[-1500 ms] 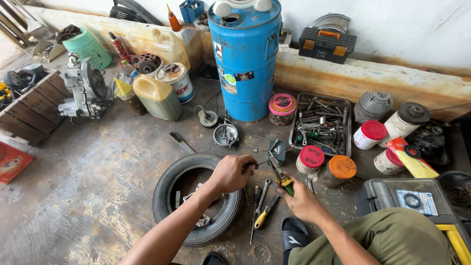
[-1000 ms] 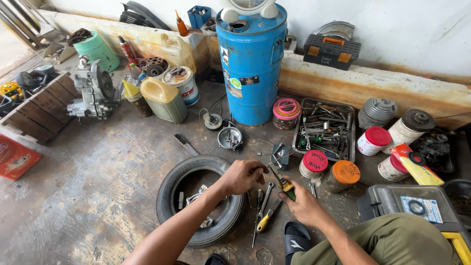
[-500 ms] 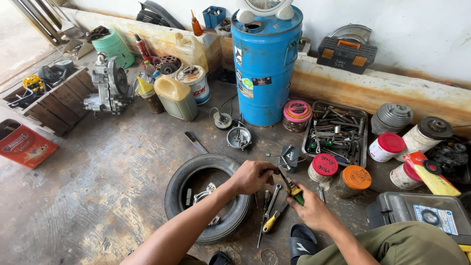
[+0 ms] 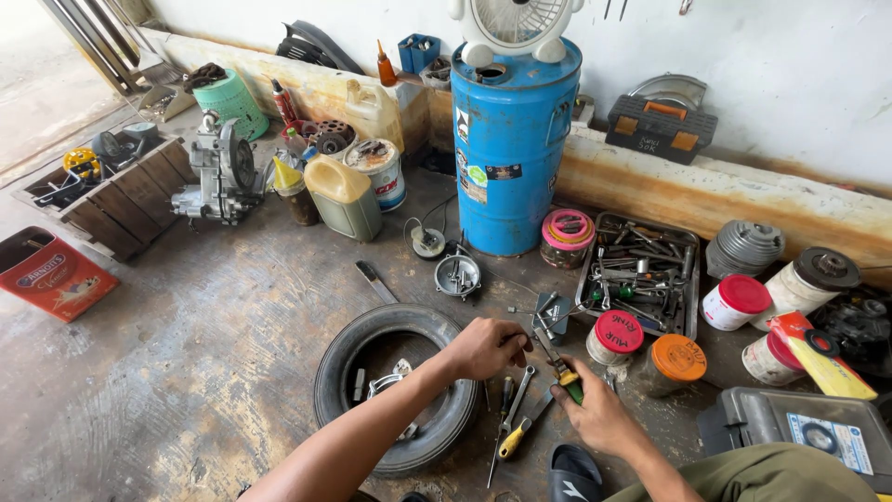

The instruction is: Repairing and adjusting a motorcycle cable using pliers while working on a wheel assembly on the floor.

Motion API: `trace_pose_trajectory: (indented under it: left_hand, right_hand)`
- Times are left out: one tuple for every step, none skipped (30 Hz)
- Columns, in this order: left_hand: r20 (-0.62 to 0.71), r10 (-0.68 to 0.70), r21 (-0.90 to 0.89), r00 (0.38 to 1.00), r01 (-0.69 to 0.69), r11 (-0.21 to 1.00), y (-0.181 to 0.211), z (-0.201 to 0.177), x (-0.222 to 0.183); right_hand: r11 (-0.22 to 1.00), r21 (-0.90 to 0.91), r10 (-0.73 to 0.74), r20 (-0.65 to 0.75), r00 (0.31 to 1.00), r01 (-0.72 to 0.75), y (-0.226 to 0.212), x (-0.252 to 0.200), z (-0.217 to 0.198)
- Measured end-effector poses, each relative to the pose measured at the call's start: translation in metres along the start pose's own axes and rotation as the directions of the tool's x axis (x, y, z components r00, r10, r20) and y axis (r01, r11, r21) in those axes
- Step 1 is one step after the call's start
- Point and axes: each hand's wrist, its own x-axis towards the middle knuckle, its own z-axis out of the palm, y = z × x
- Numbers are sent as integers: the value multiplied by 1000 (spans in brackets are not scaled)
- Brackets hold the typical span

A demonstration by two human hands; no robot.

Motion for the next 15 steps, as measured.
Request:
trace_pose_trajectory:
  left_hand:
    - [-4,4,2,1000,-4,1000,-2,1,2]
    - [24,-10,-62,1000,11,998,-4,2,2]
    - [52,-22,-124,998,28,992,-7,4,2]
    - [49,-19,-122,999,25,992,-4,2,1]
    - [77,-42,-137,996,53,989,0,1,1]
    - [110,-67,-152,992,84,985,2,1,-2]
    - [112,-67,-151,991,83,985,1,3,-3]
    - [118,-86,-175,989,106,979,0,2,-2]
    - [124,-105,-198,987,128,972,-1,2,-1]
    - [123,-105,-196,987,128,972,-2,1,-2]
    - [136,-122,-210,983,149,966,-2,1,-2]
    - [151,-139,-224,979,171,960,-2,0,-2]
    - [153,-139,-222,978,172,960,-2,0,-2]
    - [154,-134,-212,979,165,963,-2,-1,-3]
    - [155,-129,-202,979,159,967,-1,-1,-3]
  right_hand:
    - [1000,-2,-4,-3,1000,4,3,3,0]
    - [1000,-7,-9,-10,1000,9,7,4,1]
    - [1000,-12,-15,-17,1000,15,11,6,2]
    - [1000,-13,-18,-20,1000,18,8,5,0]
    - [999,-53,-5,-18,1000,4,4,4,-1]
    - [996,-91,13,-15,1000,-15,3,0,-1]
    - [996,-90,15,-16,1000,-16,5,-2,0]
    - [996,-93,-5,-38,999,1,5,-1,0]
    - [995,-96,-24,-59,998,18,5,-1,-1]
    - [995,-96,-26,-60,998,20,5,0,-1]
    - [995,-92,-40,-60,997,34,5,1,-1]
    - [995,-87,-52,-61,997,46,6,1,0]
    - [995,-86,-51,-61,997,46,7,3,0]
    - [996,-70,-56,-49,997,52,8,4,1]
    - [997,-55,-60,-36,998,58,9,5,1]
